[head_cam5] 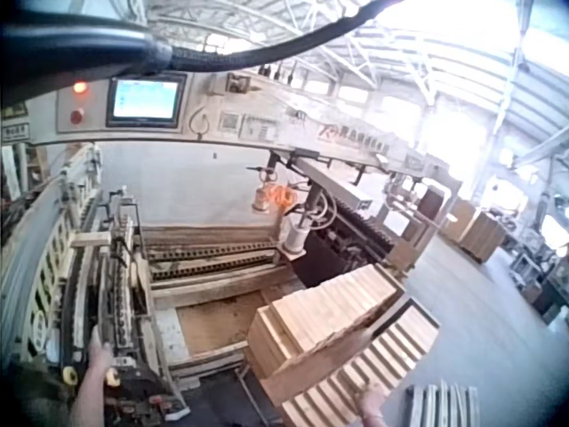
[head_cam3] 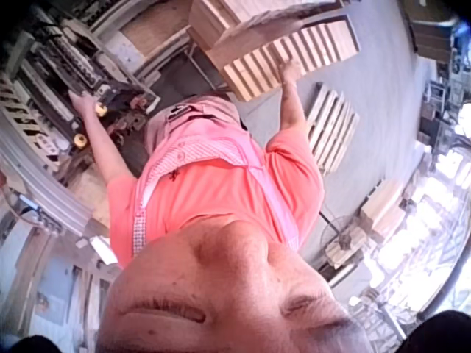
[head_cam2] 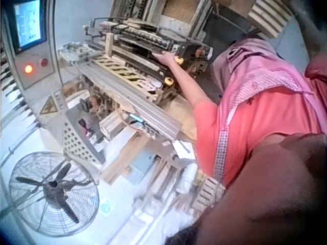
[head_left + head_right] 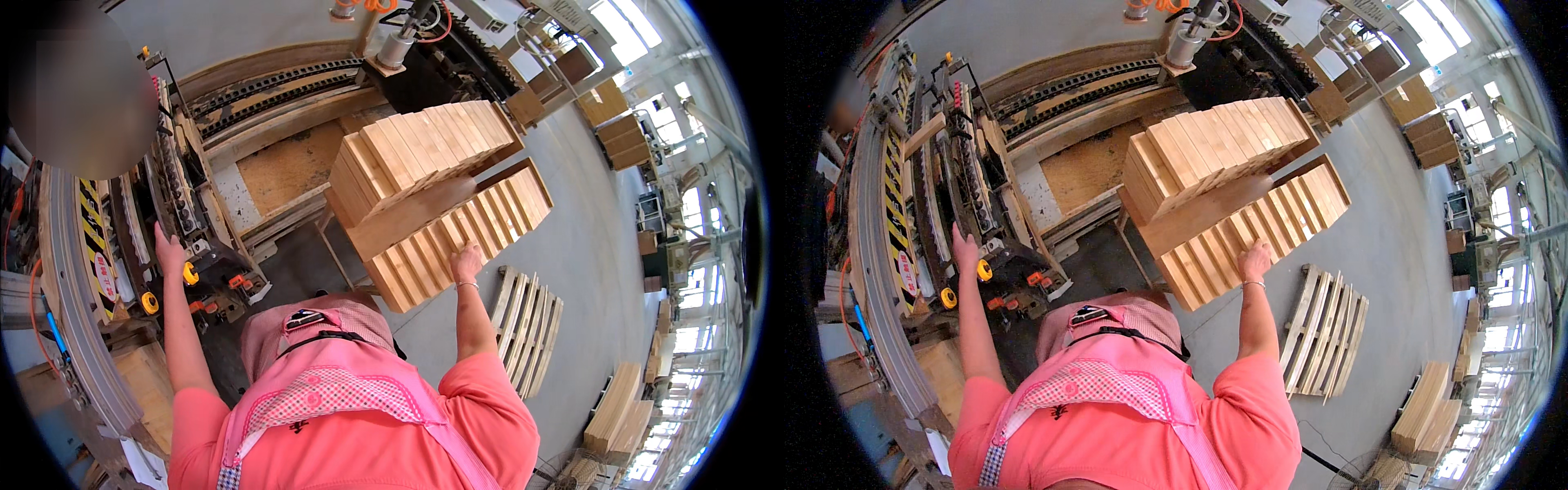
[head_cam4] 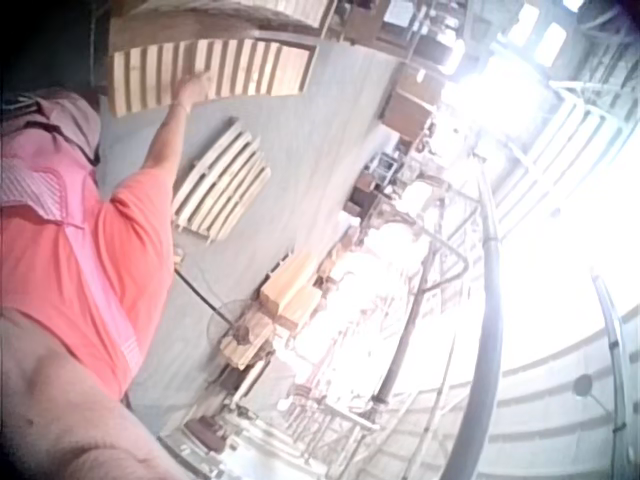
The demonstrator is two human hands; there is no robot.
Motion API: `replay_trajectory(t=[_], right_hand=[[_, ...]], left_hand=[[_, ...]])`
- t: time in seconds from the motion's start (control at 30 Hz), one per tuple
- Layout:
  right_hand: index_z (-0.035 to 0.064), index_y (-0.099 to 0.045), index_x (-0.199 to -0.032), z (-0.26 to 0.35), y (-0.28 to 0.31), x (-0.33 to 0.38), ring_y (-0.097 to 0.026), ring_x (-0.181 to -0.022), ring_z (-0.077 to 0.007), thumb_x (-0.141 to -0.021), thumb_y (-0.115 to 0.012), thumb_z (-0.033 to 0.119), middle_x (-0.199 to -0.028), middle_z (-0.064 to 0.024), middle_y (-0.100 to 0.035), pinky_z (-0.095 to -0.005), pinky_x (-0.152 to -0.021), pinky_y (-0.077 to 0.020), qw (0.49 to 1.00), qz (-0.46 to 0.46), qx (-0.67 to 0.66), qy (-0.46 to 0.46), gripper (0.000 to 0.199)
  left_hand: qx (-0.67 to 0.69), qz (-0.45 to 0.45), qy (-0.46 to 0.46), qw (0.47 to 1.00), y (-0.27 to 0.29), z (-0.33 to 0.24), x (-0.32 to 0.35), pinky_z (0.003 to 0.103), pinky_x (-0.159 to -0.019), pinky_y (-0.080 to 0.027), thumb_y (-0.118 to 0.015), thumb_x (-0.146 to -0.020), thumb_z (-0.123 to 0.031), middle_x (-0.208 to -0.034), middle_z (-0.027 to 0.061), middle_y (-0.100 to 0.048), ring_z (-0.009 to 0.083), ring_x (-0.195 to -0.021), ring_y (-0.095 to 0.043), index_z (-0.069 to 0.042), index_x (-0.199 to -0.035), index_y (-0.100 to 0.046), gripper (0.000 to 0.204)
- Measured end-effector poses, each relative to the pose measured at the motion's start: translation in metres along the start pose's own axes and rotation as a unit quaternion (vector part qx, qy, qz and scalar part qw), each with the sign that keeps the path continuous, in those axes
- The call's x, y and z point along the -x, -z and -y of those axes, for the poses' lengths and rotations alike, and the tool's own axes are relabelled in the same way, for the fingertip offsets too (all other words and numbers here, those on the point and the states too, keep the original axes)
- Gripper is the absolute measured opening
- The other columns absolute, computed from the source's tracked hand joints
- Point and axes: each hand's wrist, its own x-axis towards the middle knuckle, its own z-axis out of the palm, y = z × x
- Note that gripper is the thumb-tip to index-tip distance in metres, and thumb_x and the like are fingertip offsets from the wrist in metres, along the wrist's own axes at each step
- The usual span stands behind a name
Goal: The person operates a woodworking machine, feeding small wooden blocks into the mechanism one by one. They retrieve the processed blocks from the output area and place them onto a growing stack on the floor. The task involves repetitive handling of the wood pieces and monitoring the machine's operation.
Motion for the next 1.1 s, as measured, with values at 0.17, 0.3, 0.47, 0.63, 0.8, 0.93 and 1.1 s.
replay_trajectory(t=[0.17,0.3,0.47,0.63,0.8,0.93,1.1], right_hand=[[0.0053,-0.054,-0.101,-0.009,-0.009,-0.001,-0.052,-0.1,-0.032,-0.067,-0.069,0.021,-0.102,-0.0139,-0.053,-0.0425,-0.082,-0.0472,0.999,-0.035,0.008,0.038,0.04],[0.0041,-0.052,-0.095,-0.003,-0.004,0.002,-0.05,-0.102,-0.032,-0.066,-0.071,0.021,-0.103,-0.0143,-0.053,-0.0425,-0.083,-0.047,0.997,-0.035,0.04,0.059,0.038],[0.0037,-0.053,-0.094,0.002,0.015,0.013,-0.053,-0.098,-0.0326,-0.067,-0.071,0.023,-0.098,-0.0156,-0.056,-0.0421,-0.079,-0.0476,0.997,-0.05,0.018,0.06,0.038],[0.003,-0.053,-0.099,0.048,0.055,0.041,-0.056,-0.086,-0.0342,-0.065,-0.075,0.02,-0.089,-0.0159,-0.058,-0.0419,-0.077,-0.0468,0.972,-0.149,-0.102,0.151,0.044],[0.0016,-0.055,-0.104,0.157,0.1,0.048,-0.057,-0.087,-0.0345,-0.063,-0.076,0.016,-0.092,-0.0161,-0.058,-0.0422,-0.075,-0.047,0.918,-0.153,-0.162,0.327,0.048],[0.0038,-0.058,-0.102,0.28,0.119,0.044,-0.058,-0.084,-0.0338,-0.065,-0.074,0.019,-0.091,-0.0151,-0.059,-0.0414,-0.07,-0.0481,0.862,-0.032,-0.178,0.473,0.043],[0.0047,-0.058,-0.097,0.463,0.099,0.046,-0.058,-0.084,-0.034,-0.065,-0.072,0.021,-0.088,-0.0143,-0.058,-0.0416,-0.07,-0.0487,0.733,-0.004,-0.195,0.651,0.038]], left_hand=[[0.0,0.014,0.017,1.0,0.007,-0.02,0.012,0.039,-0.1,-0.033,-0.042,-0.092,-0.007,-0.141,0.0143,-0.034,0.0305,-0.126,-0.037,-0.011,-0.143,-0.022,0.055],[0.019,-0.033,-0.033,0.999,0.001,-0.001,0.005,0.036,-0.096,-0.036,-0.045,-0.088,-0.002,-0.13,0.0171,-0.047,0.0305,-0.117,-0.048,-0.008,-0.139,-0.028,0.055],[0.017,-0.014,-0.001,1.0,-0.003,-0.007,0.007,0.038,-0.102,-0.032,-0.046,-0.089,-0.004,-0.138,0.0186,-0.038,0.0318,-0.125,-0.039,-0.008,-0.141,-0.025,0.056],[0.027,-0.035,-0.052,0.998,-0.008,0.016,-0.001,0.036,-0.104,-0.03,-0.05,-0.086,-0.006,-0.138,0.0187,-0.038,0.0314,-0.127,-0.037,-0.006,-0.14,-0.026,0.059],[0.061,-0.037,-0.06,0.996,-0.007,0.008,0.008,0.037,-0.105,-0.029,-0.048,-0.084,-0.002,-0.138,0.0208,-0.037,0.0327,-0.127,-0.037,-0.003,-0.138,-0.027,0.058],[0.054,-0.016,-0.022,0.998,-0.005,0.0,0.01,0.04,-0.104,-0.031,-0.05,-0.083,-0.004,-0.134,0.0235,-0.039,0.0359,-0.123,-0.039,-0.001,-0.137,-0.028,0.058],[0.049,-0.035,-0.038,0.997,-0.002,-0.006,0.014,0.04,-0.104,-0.03,-0.049,-0.082,-0.003,-0.132,0.0219,-0.04,0.0356,-0.124,-0.038,0.0,-0.134,-0.031,0.055]])
